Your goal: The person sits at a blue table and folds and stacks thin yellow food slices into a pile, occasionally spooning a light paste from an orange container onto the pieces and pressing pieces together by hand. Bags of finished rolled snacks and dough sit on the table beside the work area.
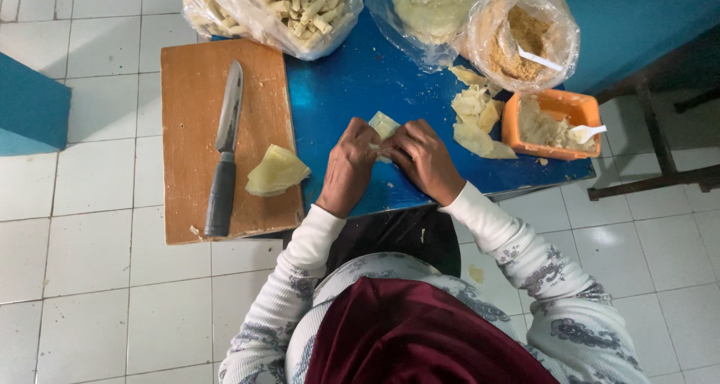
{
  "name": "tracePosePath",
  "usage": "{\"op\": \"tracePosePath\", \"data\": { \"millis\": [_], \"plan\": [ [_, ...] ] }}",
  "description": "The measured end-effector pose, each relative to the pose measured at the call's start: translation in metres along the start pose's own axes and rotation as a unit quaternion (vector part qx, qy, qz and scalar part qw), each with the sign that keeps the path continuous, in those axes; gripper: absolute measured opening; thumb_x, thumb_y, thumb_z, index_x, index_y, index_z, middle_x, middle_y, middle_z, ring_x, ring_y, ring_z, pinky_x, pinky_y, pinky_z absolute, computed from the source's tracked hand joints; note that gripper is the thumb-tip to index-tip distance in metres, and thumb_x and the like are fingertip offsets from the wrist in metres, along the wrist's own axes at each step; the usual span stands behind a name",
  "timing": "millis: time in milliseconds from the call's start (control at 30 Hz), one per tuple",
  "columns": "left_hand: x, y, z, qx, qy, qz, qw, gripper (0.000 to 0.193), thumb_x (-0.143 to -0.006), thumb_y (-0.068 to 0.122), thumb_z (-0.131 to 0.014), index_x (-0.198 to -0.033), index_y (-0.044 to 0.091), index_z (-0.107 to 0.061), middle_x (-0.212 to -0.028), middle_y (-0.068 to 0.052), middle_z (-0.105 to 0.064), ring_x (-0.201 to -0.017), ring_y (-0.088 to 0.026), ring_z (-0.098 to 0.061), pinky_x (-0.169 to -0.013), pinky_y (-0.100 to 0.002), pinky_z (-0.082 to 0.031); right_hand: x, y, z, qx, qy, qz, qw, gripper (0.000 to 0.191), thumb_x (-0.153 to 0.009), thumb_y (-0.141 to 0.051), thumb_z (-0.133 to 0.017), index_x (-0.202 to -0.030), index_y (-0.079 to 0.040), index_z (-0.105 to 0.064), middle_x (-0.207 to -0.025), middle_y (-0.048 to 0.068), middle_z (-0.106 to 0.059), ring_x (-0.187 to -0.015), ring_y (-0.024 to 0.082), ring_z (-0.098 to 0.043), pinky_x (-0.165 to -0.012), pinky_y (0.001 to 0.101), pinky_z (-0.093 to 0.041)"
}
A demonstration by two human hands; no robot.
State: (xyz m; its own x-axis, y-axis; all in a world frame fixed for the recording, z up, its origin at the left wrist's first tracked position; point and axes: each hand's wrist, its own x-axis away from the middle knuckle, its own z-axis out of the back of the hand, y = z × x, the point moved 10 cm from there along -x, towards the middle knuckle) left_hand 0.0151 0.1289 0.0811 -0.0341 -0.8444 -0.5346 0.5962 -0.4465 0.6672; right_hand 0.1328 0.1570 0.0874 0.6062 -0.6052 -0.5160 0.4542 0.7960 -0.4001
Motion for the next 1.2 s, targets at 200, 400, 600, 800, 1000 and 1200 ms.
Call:
{"op": "tracePosePath", "data": {
  "millis": [200,400,600,800,1000,1200],
  "plan": [
    [-0.001,0.008,0.004,-0.028,0.012,-0.005,1.0,0.012,-0.086,0.0,-0.065,-0.097,0.0,-0.064,-0.103,-0.016,-0.051,-0.097,-0.036,-0.057,-0.082,-0.045,-0.05,0.005,0.0,-0.003,0.038,0.015,0.004,0.999,0.014,-0.096,-0.01,-0.073,-0.108,-0.003,-0.072,-0.102,0.01,-0.065,-0.097,0.03,-0.059,-0.085,0.0419,-0.05],
    [0.003,0.0,-0.002,-0.04,0.016,0.011,0.999,0.009,-0.096,0.004,-0.064,-0.096,-0.004,-0.06,-0.106,-0.017,-0.052,-0.097,-0.036,-0.056,-0.083,-0.045,-0.05,0.008,-0.011,-0.002,0.099,0.02,0.035,0.994,0.014,-0.095,-0.012,-0.073,-0.108,-0.007,-0.073,-0.106,0.005,-0.067,-0.1,0.026,-0.058,-0.085,0.0405,-0.048],
    [0.013,0.002,0.004,-0.03,0.023,0.024,0.999,0.021,-0.09,0.0,-0.064,-0.11,-0.003,-0.058,-0.115,-0.018,-0.055,-0.103,-0.039,-0.06,-0.082,-0.044,-0.053,0.015,-0.023,-0.001,0.188,0.016,0.036,0.981,0.024,-0.093,-0.013,-0.07,-0.117,-0.01,-0.075,-0.119,0.004,-0.062,-0.11,0.024,-0.055,-0.09,0.0398,-0.044],
    [0.027,0.018,0.01,-0.031,0.027,0.002,0.999,0.032,-0.092,-0.003,-0.064,-0.122,-0.003,-0.054,-0.123,-0.022,-0.05,-0.112,-0.04,-0.058,-0.088,-0.044,-0.054,0.015,-0.02,-0.005,0.209,0.011,0.003,0.978,0.038,-0.098,-0.013,-0.067,-0.136,-0.014,-0.069,-0.135,0.007,-0.053,-0.112,0.027,-0.05,-0.095,0.0424,-0.041],
    [0.034,0.022,-0.003,-0.123,-0.015,-0.016,0.992,0.033,-0.094,0.005,-0.066,-0.125,0.0,-0.059,-0.133,-0.019,-0.054,-0.117,-0.037,-0.057,-0.095,-0.043,-0.051,-0.003,0.002,-0.021,0.252,-0.035,-0.005,0.967,0.057,-0.091,-0.002,-0.064,-0.146,-0.018,-0.06,-0.144,0.008,-0.048,-0.113,0.03,-0.048,-0.094,0.045,-0.04],
    [0.036,0.018,-0.012,-0.165,-0.026,-0.028,0.985,0.038,-0.092,0.012,-0.069,-0.128,0.002,-0.06,-0.134,-0.016,-0.057,-0.121,-0.034,-0.057,-0.1,-0.042,-0.049,-0.018,0.037,-0.022,0.067,-0.074,-0.031,0.995,0.064,-0.091,0.002,-0.063,-0.15,-0.023,-0.059,-0.14,0.002,-0.049,-0.119,0.029,-0.048,-0.106,0.0478,-0.044]
  ]
}}
